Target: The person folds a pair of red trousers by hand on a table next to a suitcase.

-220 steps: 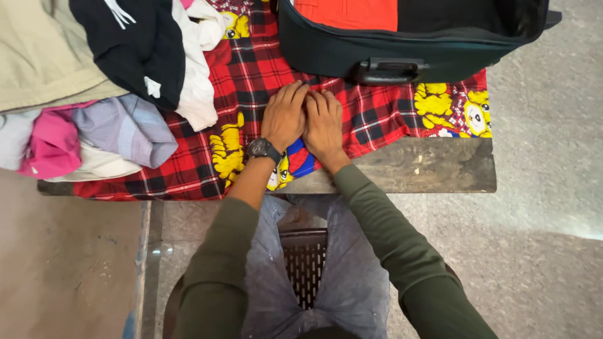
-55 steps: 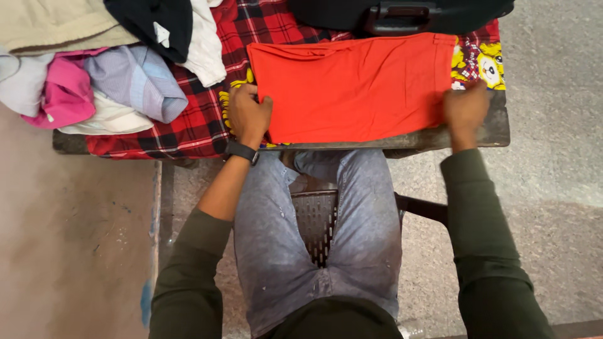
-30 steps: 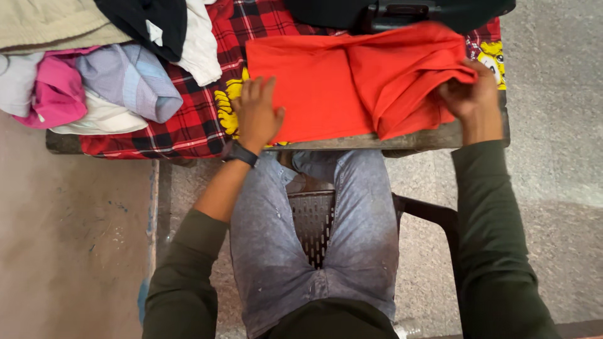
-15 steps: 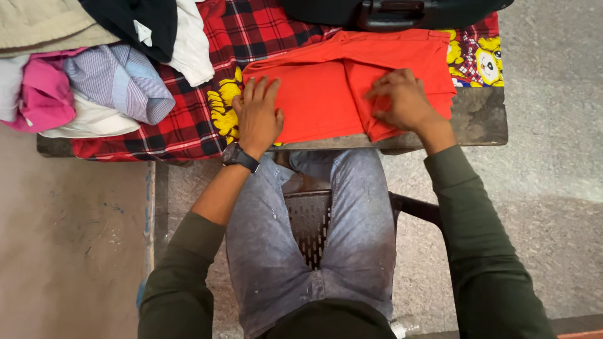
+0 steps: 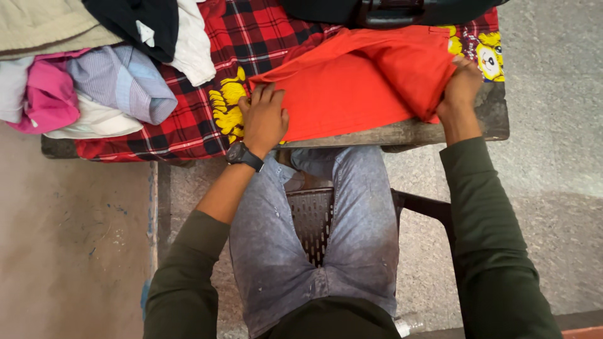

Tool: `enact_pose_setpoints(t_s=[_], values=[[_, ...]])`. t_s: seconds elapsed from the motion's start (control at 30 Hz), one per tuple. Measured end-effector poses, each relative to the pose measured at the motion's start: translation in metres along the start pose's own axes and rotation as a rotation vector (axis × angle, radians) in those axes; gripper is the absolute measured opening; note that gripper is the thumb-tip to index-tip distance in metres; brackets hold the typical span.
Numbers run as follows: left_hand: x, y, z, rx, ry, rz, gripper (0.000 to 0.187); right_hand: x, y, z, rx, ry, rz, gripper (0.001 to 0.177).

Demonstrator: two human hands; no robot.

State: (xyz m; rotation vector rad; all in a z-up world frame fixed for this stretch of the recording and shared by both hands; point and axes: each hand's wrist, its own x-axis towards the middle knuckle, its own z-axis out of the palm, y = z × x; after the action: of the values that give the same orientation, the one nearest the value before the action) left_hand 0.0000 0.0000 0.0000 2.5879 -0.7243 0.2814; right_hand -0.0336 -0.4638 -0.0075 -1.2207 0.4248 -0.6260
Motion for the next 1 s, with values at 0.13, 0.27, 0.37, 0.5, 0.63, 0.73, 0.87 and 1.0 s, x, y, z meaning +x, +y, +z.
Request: enact_pose_setpoints(t_s=[0.13,0.27,0.37,0.5,0.63,0.73,0.87,1.0], values=[[0.001,0.005,-0.003,0.017,-0.005,-0.009,0.057,-0.013,-0.015,0.007,-0.379,-0.063,-0.044,0.009],[0.003,0.013,-0.021,0.005,-0.078,-0.015,0.078,-0.055,-0.066,0.048,-0.616,-0.484,-0.022,0.043],[0.003,0.026,-0.029,0.003,-0.154,0.112,0.082,-0.079,-0.087,0.072,-1.127,-0.855,-0.232,0.1],[-0.001,0.037,-0.027,-0.094,-0.253,0.215,0.079,-0.103,-0.082,0.09,-1.571,-0.861,-0.248,0.12],[-0.003,0.027,-0.027,-0.138,-0.232,0.276,0.061,-0.097,-0.064,0.079,-1.572,-0.787,-0.372,0.096],[-0.003,0.026,-0.025,-0.139,-0.204,0.293,0.056,-0.077,-0.056,0.06,-1.327,-0.705,-0.414,0.065],[-0.003,0.027,-0.022,-0.127,-0.15,0.372,0.038,-0.07,-0.057,0.052,-1.262,-0.361,-0.492,0.038],[-0.003,0.032,-0.016,-0.092,-0.043,0.364,0.016,-0.076,-0.062,0.054,-1.491,-0.07,-0.282,0.035]])
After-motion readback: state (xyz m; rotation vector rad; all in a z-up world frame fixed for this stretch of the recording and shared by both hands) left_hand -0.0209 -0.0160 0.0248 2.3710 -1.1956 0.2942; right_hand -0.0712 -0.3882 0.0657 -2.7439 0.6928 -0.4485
